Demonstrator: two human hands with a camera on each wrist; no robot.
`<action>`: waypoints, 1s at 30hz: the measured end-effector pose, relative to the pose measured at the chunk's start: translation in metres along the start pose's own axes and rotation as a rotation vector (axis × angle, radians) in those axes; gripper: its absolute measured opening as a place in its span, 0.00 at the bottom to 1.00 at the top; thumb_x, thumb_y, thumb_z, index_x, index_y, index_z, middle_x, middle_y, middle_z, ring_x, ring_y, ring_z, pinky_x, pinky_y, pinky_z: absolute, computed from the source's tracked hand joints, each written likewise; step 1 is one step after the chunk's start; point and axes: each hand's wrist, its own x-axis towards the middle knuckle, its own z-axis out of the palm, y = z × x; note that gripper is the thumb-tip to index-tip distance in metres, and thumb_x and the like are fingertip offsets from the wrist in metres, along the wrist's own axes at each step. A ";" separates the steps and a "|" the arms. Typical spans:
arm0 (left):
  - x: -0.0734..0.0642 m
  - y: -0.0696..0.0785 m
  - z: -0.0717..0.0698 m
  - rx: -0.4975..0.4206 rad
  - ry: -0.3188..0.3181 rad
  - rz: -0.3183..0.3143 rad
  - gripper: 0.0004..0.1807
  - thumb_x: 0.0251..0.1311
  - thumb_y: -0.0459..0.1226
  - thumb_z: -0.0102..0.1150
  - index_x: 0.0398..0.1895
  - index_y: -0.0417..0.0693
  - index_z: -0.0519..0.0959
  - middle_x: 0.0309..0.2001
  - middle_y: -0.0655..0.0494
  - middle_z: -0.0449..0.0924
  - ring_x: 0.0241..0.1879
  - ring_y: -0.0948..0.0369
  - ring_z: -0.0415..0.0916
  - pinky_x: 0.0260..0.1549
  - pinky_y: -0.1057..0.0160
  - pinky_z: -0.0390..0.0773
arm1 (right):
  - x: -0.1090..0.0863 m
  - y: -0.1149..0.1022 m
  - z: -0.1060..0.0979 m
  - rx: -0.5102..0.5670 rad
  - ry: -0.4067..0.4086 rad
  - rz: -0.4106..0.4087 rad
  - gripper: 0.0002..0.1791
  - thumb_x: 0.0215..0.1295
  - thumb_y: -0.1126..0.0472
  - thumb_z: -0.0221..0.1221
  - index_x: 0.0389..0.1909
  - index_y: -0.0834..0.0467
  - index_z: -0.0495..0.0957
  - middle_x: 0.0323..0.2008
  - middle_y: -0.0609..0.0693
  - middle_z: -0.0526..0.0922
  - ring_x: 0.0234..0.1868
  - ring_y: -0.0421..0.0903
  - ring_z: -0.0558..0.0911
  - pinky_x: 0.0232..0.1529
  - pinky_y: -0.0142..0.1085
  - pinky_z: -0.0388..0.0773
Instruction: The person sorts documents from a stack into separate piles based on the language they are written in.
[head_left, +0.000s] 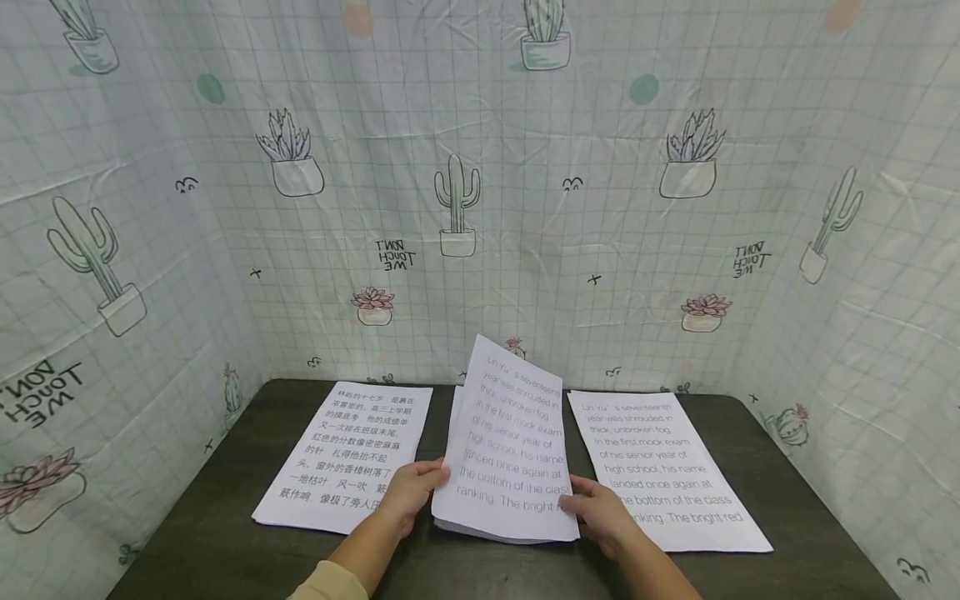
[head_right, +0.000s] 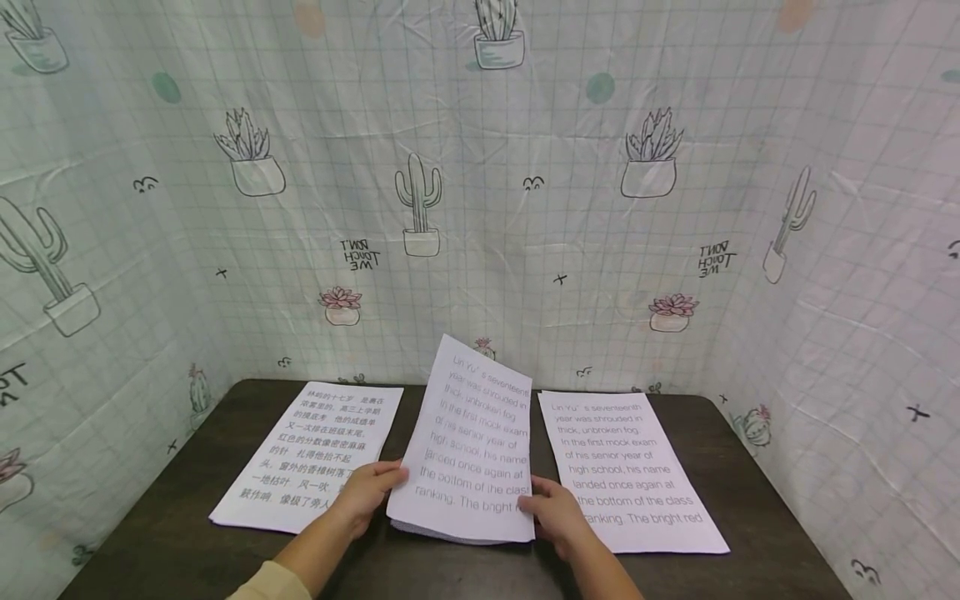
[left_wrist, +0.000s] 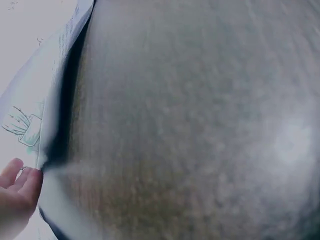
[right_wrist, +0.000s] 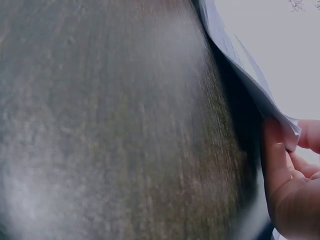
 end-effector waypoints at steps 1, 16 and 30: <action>0.000 0.001 0.000 -0.010 -0.001 0.005 0.22 0.64 0.38 0.58 0.55 0.30 0.77 0.62 0.38 0.74 0.65 0.41 0.68 0.63 0.44 0.69 | 0.000 0.000 0.000 -0.001 0.000 0.002 0.34 0.63 0.68 0.57 0.68 0.74 0.59 0.51 0.65 0.79 0.41 0.47 0.84 0.42 0.44 0.84; -0.001 0.001 0.004 -0.295 -0.121 0.016 0.22 0.69 0.37 0.52 0.58 0.27 0.71 0.40 0.55 0.83 0.35 0.65 0.79 0.33 0.67 0.79 | 0.004 0.001 -0.007 0.000 0.026 -0.030 0.31 0.66 0.65 0.55 0.68 0.71 0.60 0.50 0.62 0.80 0.39 0.45 0.85 0.40 0.42 0.84; 0.007 0.008 0.011 -0.376 -0.130 0.019 0.25 0.72 0.38 0.47 0.64 0.27 0.65 0.47 0.49 0.81 0.39 0.66 0.79 0.36 0.68 0.80 | -0.008 -0.022 -0.025 0.062 -0.020 -0.128 0.34 0.67 0.68 0.51 0.74 0.66 0.55 0.52 0.60 0.83 0.44 0.47 0.86 0.40 0.40 0.83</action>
